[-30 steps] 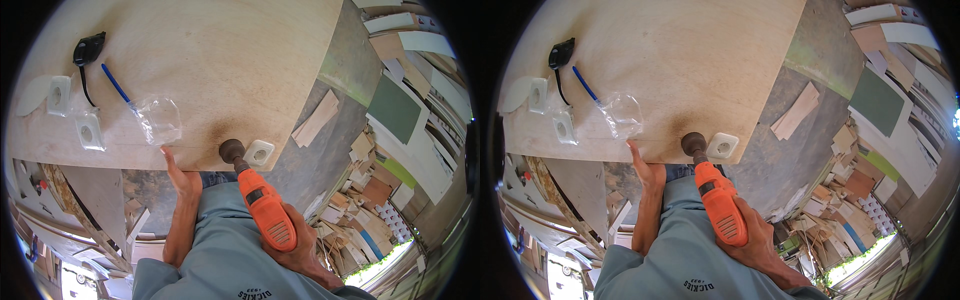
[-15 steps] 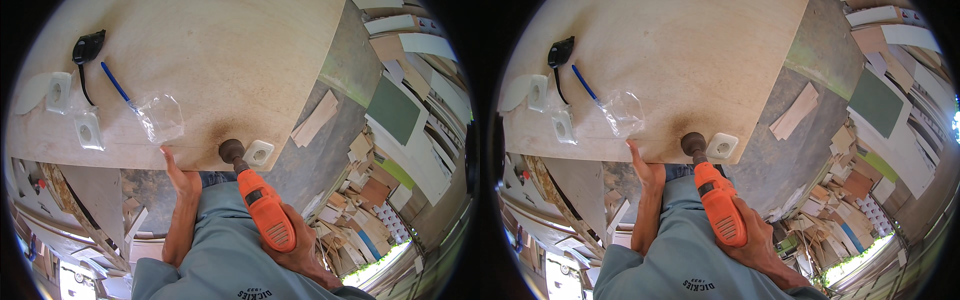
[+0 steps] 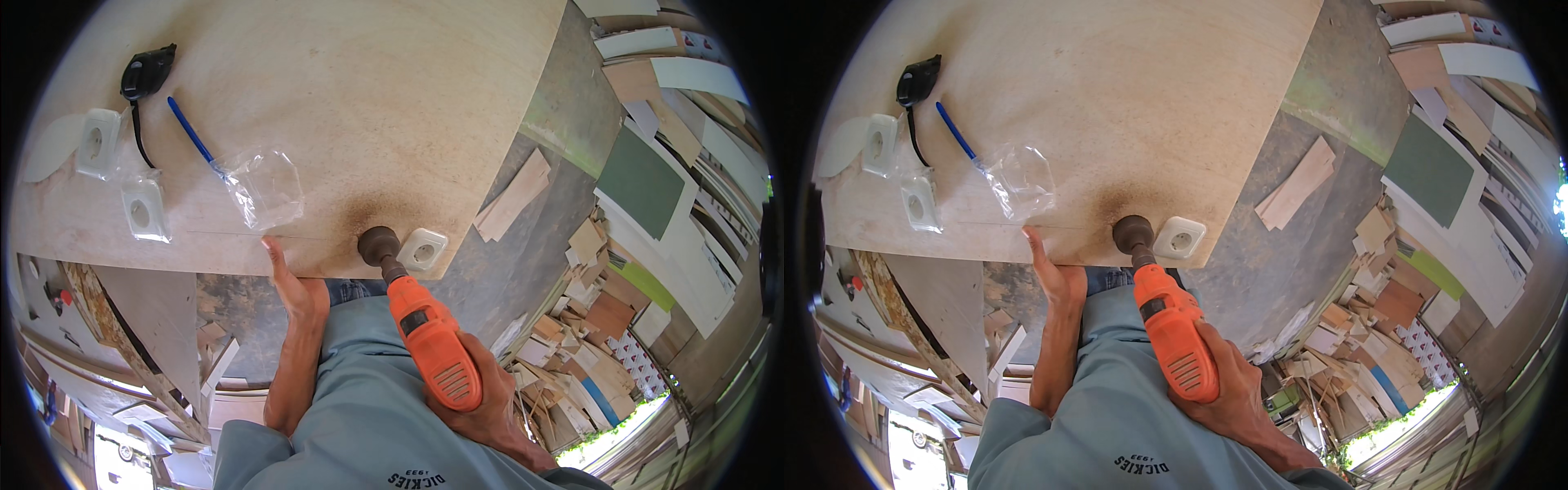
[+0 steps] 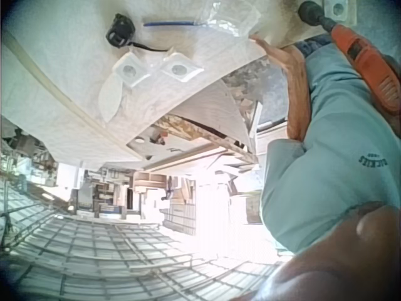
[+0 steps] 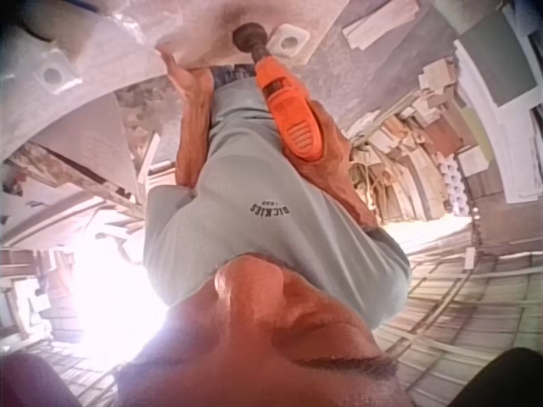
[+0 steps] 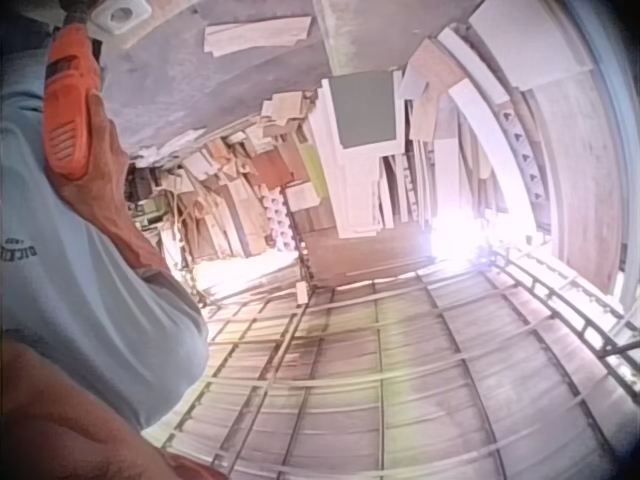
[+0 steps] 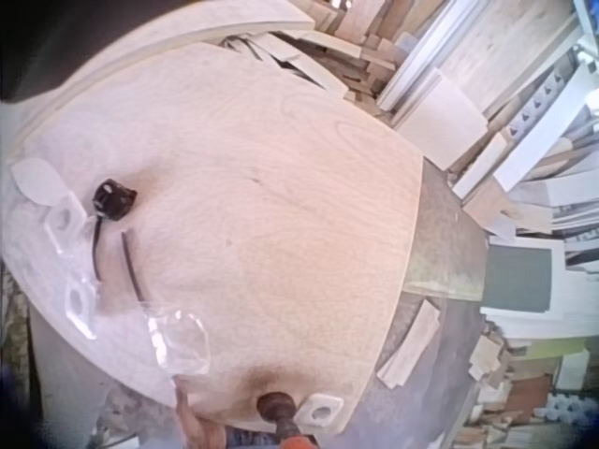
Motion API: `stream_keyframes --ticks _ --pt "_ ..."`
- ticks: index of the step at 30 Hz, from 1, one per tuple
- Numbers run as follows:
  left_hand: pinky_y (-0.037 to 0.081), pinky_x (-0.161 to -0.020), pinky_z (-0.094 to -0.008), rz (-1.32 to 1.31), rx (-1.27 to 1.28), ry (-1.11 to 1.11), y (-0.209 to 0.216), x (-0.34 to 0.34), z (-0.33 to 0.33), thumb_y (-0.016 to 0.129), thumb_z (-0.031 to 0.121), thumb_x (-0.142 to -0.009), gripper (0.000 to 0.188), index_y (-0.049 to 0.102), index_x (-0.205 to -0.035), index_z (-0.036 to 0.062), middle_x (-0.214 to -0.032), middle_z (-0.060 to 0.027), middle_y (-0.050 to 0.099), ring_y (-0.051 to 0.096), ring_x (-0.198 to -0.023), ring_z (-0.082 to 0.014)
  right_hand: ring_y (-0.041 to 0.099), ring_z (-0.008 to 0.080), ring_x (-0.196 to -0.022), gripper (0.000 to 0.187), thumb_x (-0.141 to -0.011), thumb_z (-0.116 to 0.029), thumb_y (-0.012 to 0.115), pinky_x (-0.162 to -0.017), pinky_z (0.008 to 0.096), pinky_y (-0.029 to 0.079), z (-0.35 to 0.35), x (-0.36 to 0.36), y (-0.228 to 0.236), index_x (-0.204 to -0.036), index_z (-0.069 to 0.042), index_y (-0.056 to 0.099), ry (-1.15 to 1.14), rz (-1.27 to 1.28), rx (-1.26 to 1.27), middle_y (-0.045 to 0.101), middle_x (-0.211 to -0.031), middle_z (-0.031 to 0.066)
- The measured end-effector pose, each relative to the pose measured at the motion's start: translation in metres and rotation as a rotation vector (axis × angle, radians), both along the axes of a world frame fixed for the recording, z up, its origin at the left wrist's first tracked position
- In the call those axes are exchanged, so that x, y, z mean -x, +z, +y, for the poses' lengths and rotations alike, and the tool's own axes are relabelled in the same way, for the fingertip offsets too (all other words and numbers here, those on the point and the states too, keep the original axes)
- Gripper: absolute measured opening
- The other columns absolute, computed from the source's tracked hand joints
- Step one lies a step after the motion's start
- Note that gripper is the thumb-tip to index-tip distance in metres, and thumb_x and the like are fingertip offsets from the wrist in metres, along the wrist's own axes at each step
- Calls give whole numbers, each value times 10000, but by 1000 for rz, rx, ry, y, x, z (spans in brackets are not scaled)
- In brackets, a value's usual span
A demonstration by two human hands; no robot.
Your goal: The person uses a drill with a hole saw attachment to cut a circular opening into a wooden panel, clears the wood cutout using a hammer and a small metal tool, and then fits a plastic electrical socket into the newly made hole.
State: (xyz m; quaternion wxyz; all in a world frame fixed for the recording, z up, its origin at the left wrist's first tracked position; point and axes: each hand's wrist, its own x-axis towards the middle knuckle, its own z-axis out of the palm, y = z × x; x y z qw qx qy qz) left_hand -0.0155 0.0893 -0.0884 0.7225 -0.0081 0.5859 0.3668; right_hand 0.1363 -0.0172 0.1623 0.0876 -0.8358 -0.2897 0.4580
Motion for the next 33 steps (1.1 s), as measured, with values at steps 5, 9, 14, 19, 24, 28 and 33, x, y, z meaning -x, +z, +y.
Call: stream_keyframes --ticks 5,9,14,19,24,28,33 --pt "322 -1192 -468 -15 5 12 -2 1 -2 571 564 -995 784 321 -1555 75 -1556 -98 410 390 -1431 -296 746 308 -904 821 -727 -117 859 -779 383 603 0 -1 0 -1410 12 423 23 -8 -3 705 -1051 194" --pt "321 -1192 -471 -12 5 19 -5 2 -3 571 563 -996 782 323 -1553 75 -1557 -99 409 393 -1428 -296 712 403 -972 873 -721 -189 869 -833 463 593 -1 -1 3 -1457 -44 424 -62 46 20 666 -1153 261" --pt "323 -1190 -476 -2 18 18 -4 1 -3 570 564 -996 778 324 -1555 82 -1556 -95 410 400 -1425 -295 733 341 -903 841 -721 -149 860 -792 410 595 2 -1 1 -1426 -5 425 16 4 26 696 -1072 212" --pt "316 -1192 -477 11 -3 15 -4 2 -4 570 563 -997 777 320 -1561 91 -1560 -93 406 390 -1432 -292 747 303 -857 809 -718 -123 854 -760 379 597 0 2 -1 -1398 24 441 57 -44 -15 718 -1018 183" --pt "307 -1195 -476 26 8 17 1 -2 -1 569 569 -994 791 311 -1567 87 -1565 -95 399 375 -1441 -292 747 301 -862 804 -715 -126 854 -766 377 597 1 3 -1 -1393 25 449 34 -44 -4 719 -1018 181" --pt "307 -1195 -477 6 25 20 -1 -1 -2 566 573 -994 800 307 -1568 79 -1571 -102 393 379 -1439 -297 745 292 -866 808 -714 -121 853 -778 378 595 3 2 1 -1398 18 447 36 -43 -7 720 -1020 177" --pt "308 -1195 -483 -13 25 19 -1 0 -2 567 579 -991 814 299 -1572 76 -1577 -113 384 377 -1441 -309 739 276 -900 816 -713 -114 856 -809 374 589 2 1 1 -1407 10 445 22 -32 -6 714 -1057 179"
